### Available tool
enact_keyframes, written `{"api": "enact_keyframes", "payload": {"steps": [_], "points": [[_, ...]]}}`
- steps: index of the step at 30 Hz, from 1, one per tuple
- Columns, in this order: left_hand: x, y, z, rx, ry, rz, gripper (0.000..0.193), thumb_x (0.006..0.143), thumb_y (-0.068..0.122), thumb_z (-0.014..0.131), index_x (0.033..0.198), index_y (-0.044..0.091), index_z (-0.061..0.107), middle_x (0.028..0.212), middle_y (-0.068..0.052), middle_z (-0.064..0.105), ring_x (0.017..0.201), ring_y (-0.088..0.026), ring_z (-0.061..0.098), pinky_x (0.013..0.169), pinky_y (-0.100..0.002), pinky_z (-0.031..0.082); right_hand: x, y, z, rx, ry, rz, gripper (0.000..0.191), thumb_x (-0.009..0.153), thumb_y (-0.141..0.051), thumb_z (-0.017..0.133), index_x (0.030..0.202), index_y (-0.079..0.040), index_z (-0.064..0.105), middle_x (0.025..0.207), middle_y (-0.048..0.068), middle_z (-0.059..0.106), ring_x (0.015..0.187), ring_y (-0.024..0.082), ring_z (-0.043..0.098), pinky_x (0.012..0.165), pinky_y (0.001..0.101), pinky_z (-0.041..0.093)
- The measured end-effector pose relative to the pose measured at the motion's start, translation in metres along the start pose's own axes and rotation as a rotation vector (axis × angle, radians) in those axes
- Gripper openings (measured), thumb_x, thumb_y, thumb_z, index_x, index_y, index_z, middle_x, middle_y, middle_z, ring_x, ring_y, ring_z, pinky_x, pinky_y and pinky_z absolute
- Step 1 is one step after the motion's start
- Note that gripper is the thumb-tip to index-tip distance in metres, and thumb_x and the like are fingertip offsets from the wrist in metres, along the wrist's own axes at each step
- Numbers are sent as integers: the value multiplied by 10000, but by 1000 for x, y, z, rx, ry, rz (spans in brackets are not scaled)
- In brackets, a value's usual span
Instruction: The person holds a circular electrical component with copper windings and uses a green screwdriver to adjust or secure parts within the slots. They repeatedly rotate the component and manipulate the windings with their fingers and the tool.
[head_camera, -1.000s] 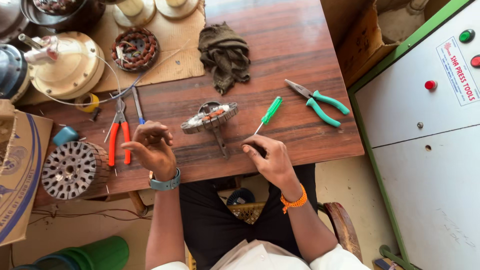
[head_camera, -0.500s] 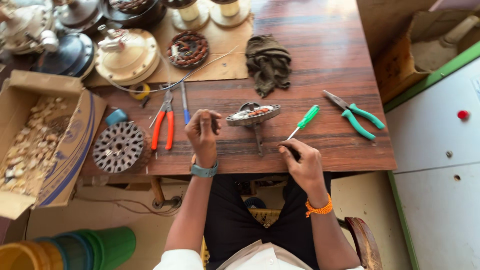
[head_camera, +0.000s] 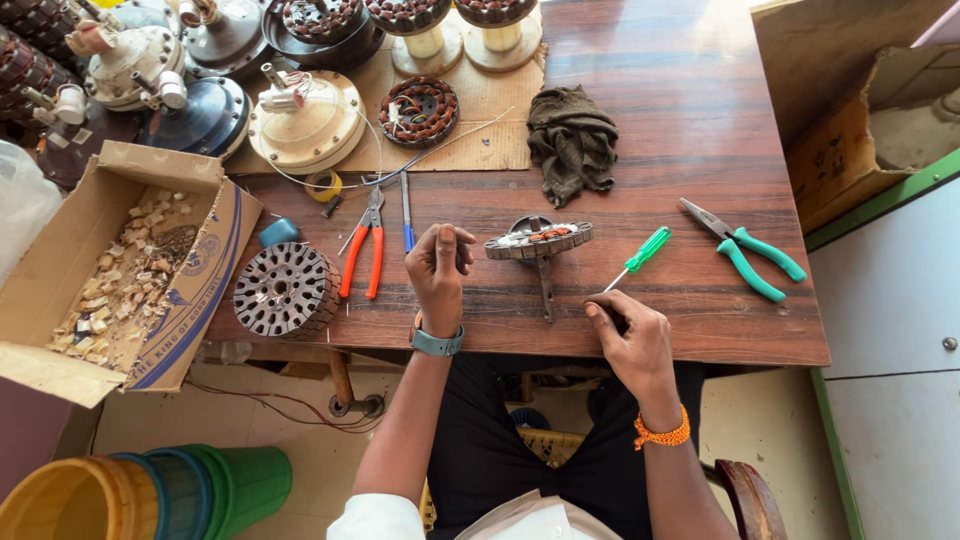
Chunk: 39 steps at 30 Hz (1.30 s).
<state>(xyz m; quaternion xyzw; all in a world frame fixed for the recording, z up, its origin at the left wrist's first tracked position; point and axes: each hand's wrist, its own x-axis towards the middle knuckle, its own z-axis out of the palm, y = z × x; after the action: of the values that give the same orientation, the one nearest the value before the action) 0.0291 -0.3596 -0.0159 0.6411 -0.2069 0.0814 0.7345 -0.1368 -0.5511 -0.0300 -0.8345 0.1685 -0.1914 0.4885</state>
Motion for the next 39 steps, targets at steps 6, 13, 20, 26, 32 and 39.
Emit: {"api": "enact_keyframes", "payload": {"steps": [6, 13, 20, 26, 32, 39], "points": [[2, 0, 1, -4, -1, 5, 426, 1097, 365, 545, 868, 35, 689, 694, 10, 596, 619, -40, 539, 523, -194, 401, 1, -1, -1, 22, 5, 2, 178, 931, -188, 709, 1004, -35, 763, 645, 61, 665, 516, 110, 544, 494, 303, 408], [1, -5, 0, -10, -6, 8, 410, 1096, 348, 551, 879, 32, 694, 696, 11, 602, 619, -41, 550, 521, -192, 402, 2, -4, -1, 23, 7, -20, 161, 926, -159, 709, 1016, -34, 758, 659, 67, 657, 527, 119, 543, 506, 303, 417], [-4, -8, -4, 14, -7, -2, 405, 1100, 340, 556, 890, 20, 687, 701, 6, 600, 631, -47, 555, 534, -195, 410, -2, -5, -2, 37, 26, -25, 136, 917, -152, 726, 981, -33, 741, 722, 85, 684, 551, 138, 569, 527, 305, 440], [-6, -11, -7, 17, -15, 20, 419, 1107, 348, 551, 882, 21, 683, 695, 1, 601, 627, -50, 554, 540, -200, 418, -4, -5, -2, 23, 22, -32, 154, 910, -163, 742, 993, -33, 747, 762, 106, 708, 554, 174, 581, 531, 324, 446], [-6, -14, -8, 68, -10, 48, 420, 1093, 364, 553, 883, 28, 690, 684, -1, 623, 597, -53, 581, 501, -197, 433, -5, -8, -4, 59, 45, -116, 118, 933, -143, 719, 983, -37, 730, 823, 96, 729, 626, 157, 639, 566, 307, 478], [-9, 0, -3, 36, -17, 24, 440, 1120, 360, 560, 887, 2, 665, 739, -27, 625, 640, -64, 570, 541, -206, 428, -4, -13, -6, -12, 24, 9, 127, 913, -158, 735, 966, -43, 748, 781, 113, 724, 578, 218, 624, 548, 332, 471]]}}
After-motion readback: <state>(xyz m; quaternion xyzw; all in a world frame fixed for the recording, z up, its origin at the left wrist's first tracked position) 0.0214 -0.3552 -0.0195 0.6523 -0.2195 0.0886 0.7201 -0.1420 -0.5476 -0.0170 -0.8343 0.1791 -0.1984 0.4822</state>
